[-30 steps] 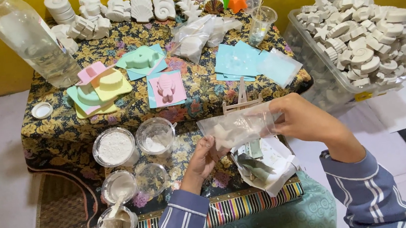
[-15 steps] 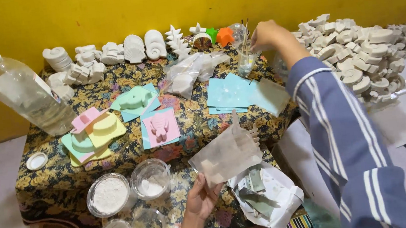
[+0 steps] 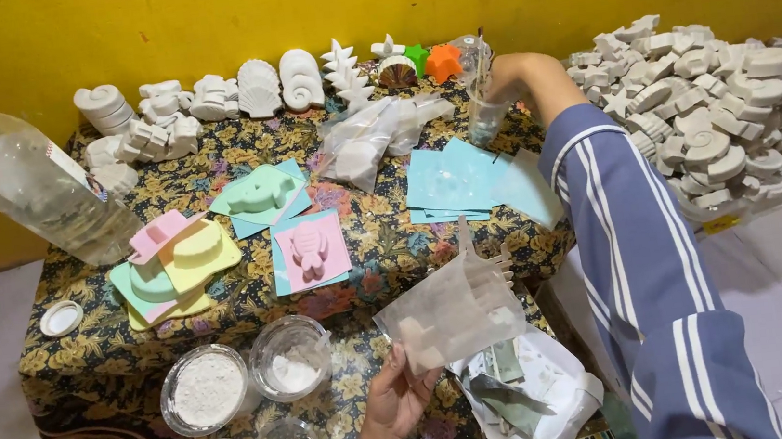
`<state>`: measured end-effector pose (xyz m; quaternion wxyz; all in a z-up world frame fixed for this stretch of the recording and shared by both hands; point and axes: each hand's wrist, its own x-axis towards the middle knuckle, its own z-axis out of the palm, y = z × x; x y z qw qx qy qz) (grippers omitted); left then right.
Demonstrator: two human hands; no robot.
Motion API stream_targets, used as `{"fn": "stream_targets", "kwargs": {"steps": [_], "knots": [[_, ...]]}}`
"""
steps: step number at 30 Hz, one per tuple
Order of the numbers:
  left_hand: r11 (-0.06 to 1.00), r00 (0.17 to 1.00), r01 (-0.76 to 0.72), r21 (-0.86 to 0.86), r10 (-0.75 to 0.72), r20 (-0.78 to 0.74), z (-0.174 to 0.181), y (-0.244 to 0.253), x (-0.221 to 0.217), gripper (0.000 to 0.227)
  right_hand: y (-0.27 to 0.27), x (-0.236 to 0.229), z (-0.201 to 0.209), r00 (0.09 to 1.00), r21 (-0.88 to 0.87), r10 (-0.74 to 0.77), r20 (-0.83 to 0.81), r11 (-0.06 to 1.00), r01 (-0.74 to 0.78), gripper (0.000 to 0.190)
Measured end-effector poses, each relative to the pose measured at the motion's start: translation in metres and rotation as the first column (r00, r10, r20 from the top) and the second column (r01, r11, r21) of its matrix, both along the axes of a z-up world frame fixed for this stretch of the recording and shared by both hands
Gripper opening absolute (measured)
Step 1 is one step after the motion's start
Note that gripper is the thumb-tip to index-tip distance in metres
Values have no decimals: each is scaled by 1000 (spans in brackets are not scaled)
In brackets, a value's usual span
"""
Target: The person is cleaning excess material and flashing from small plaster cast objects using their hands and a small scraper tool, then placing the finished items into a plastic bag.
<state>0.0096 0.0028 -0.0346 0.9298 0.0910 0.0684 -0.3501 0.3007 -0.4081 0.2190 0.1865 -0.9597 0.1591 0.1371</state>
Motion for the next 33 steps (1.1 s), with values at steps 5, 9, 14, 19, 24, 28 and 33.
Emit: {"fn": "stream_targets", "kwargs": {"steps": [5,9,14,19,24,28,33], "knots": [[1000,999,6,-27,-5,36,2,0,0,40,28,-18,16,998,-163,62,33,985,-55,44],[999,999,0,-37,1,38,8,-1,0,41,27,-12,14,994,-318,106,1,943,-100,40],[1000,999,-3,4,2,35,14,-2,1,42,44,-31,48,990,-328,90,109,943,-50,34],[1000,998,5,8,-6,57,8,-2,0,32,63,-87,100,908,-465,220,356,885,-32,28],[999,997,7,-44,-4,79,16,1,-1,38,106,-200,149,773,-77,260,578,961,-266,11],[999,999,-34,-6,35,21,15,1,0,29,138,-286,129,835,372,172,523,835,-405,11],[999,999,-44,32,43,32,24,6,-4,46,189,-376,103,733,70,201,650,945,-321,15]]}}
